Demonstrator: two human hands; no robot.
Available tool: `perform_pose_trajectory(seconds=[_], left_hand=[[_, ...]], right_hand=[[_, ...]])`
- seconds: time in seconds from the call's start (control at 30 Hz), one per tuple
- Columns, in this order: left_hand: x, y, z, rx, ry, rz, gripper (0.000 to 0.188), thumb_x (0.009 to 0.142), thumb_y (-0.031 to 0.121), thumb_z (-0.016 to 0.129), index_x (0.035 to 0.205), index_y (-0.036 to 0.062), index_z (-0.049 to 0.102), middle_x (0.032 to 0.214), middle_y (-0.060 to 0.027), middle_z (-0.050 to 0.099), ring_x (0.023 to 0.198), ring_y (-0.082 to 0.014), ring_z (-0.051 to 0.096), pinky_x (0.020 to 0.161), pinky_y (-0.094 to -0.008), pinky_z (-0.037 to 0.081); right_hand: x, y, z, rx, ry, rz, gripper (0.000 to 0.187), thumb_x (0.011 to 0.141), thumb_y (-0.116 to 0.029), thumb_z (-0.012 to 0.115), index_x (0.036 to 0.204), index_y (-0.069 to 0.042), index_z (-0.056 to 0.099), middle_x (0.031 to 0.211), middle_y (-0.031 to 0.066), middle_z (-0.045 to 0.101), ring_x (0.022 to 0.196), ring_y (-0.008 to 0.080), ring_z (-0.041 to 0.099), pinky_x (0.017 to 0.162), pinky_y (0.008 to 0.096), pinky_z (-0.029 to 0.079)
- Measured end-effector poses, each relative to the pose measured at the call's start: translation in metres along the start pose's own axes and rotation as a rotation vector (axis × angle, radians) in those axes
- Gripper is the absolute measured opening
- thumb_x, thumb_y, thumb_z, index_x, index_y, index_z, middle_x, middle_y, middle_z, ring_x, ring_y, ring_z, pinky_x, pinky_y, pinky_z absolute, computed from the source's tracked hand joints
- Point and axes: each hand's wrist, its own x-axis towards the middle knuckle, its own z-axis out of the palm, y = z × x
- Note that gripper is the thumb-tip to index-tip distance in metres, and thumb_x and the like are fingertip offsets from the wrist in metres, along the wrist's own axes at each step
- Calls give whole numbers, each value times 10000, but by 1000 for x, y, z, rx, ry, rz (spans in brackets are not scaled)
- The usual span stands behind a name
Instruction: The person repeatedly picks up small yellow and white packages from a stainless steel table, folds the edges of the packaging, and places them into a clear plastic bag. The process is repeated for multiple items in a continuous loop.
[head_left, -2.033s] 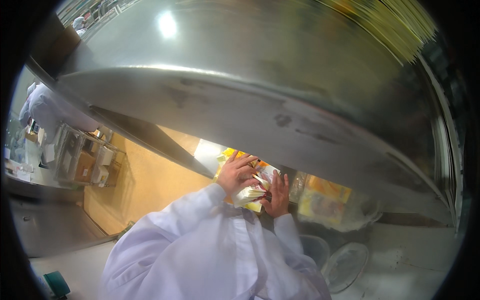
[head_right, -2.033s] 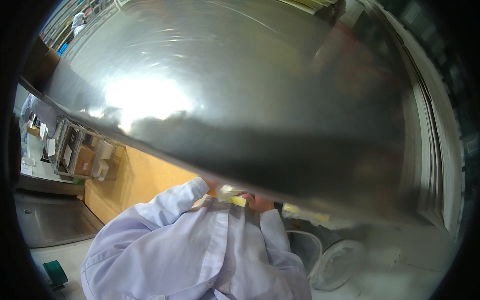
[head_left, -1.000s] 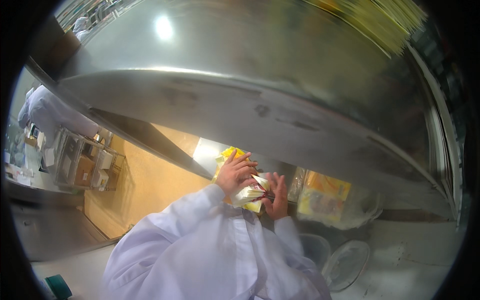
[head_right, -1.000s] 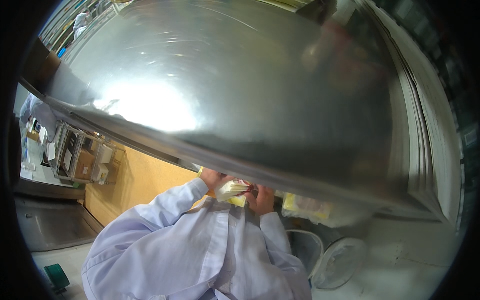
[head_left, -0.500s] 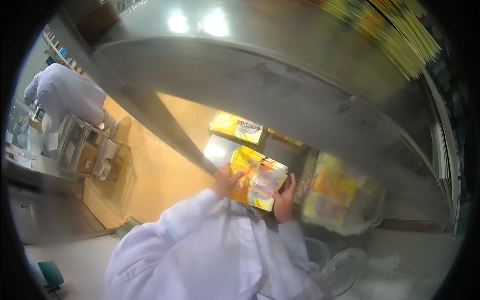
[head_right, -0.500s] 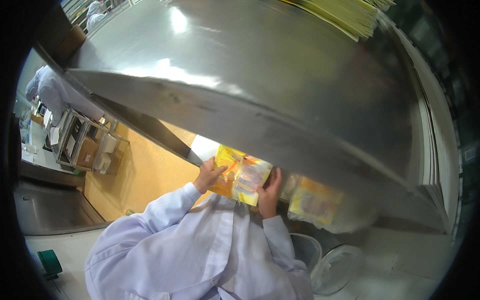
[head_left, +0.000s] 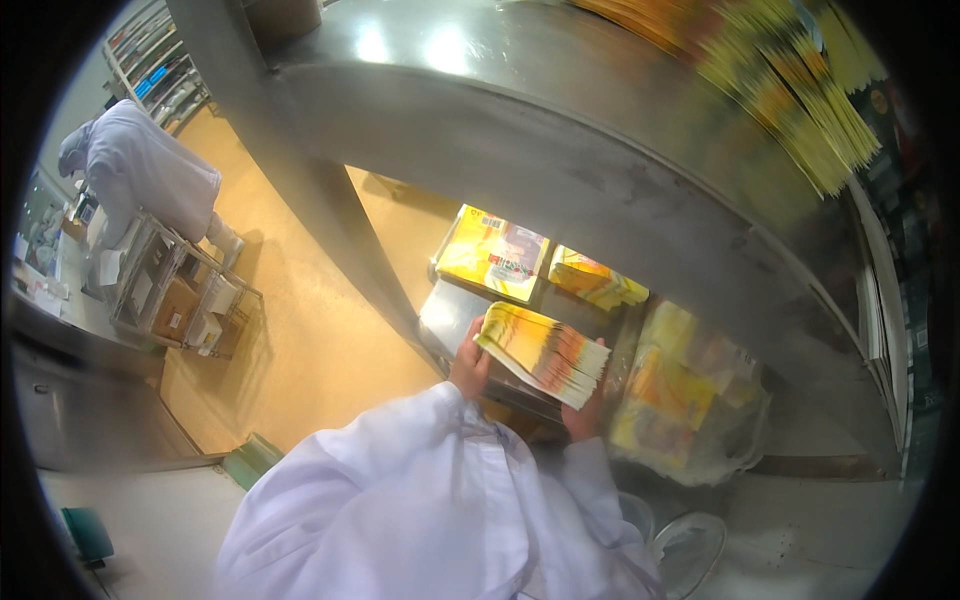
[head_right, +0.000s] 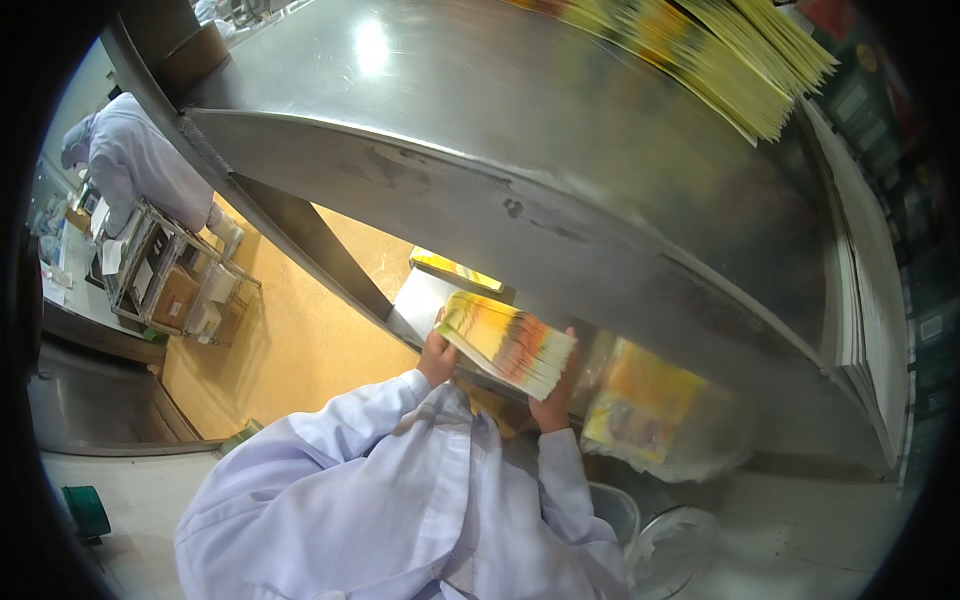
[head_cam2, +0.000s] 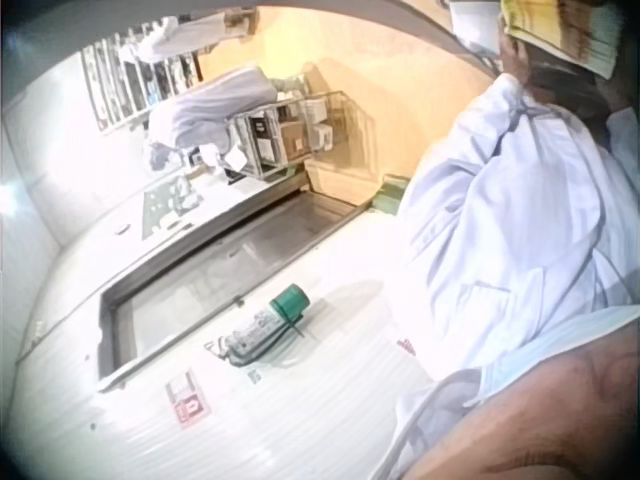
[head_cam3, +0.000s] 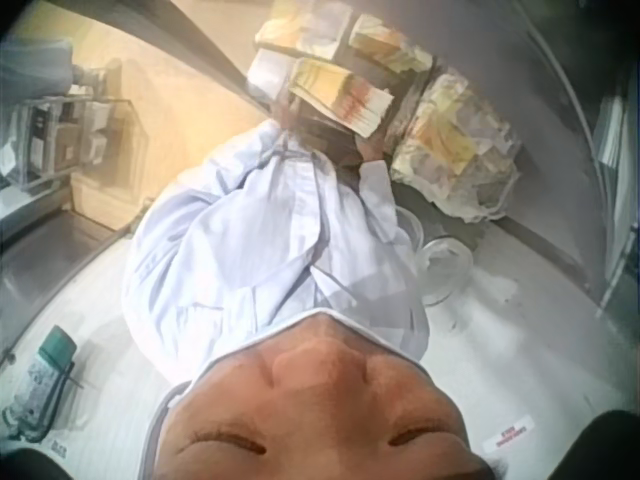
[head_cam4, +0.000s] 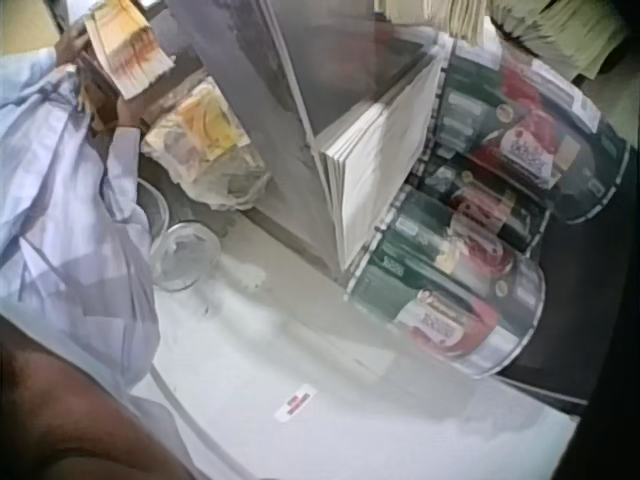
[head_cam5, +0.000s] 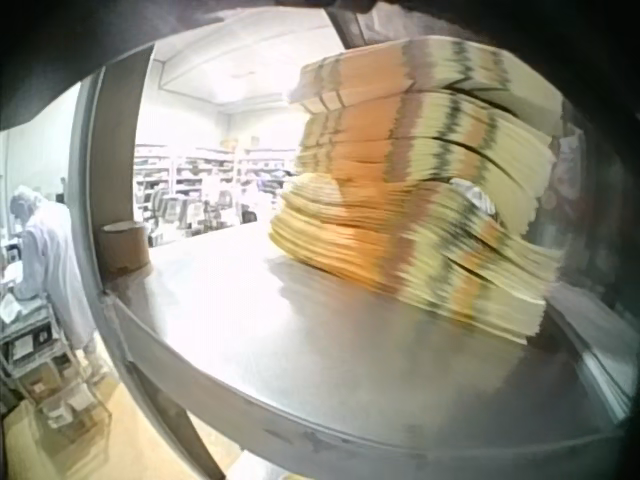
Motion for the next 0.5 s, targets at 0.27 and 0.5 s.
perform_pose_trajectory(seconds=[0.27, 0.5], left_hand=[[2, -11, 10, -60, -22, -55, 417, 885, -33, 427, 1300, -20, 392, 1265, -166, 447, 1201, -301, 450, 1016, -323, 337], [16, -6, 16, -18, -6, -22, 431, 878, -38, 431, 1303, -8, 368, 1196, -176, 484, 1150, -330, 484, 993, -334, 361]], right_hand=[[0, 48, 13, 186, -175, 420, 421, 910, -194, 543, 1267, 16, 464, 1319, 174, 486, 1204, 314, 474, 1030, 379, 354], [-32, 109, 47, 128, 82, 205, 371, 935, -228, 568, 1213, 10, 508, 1180, 140, 574, 1105, 278, 533, 955, 366, 394]])
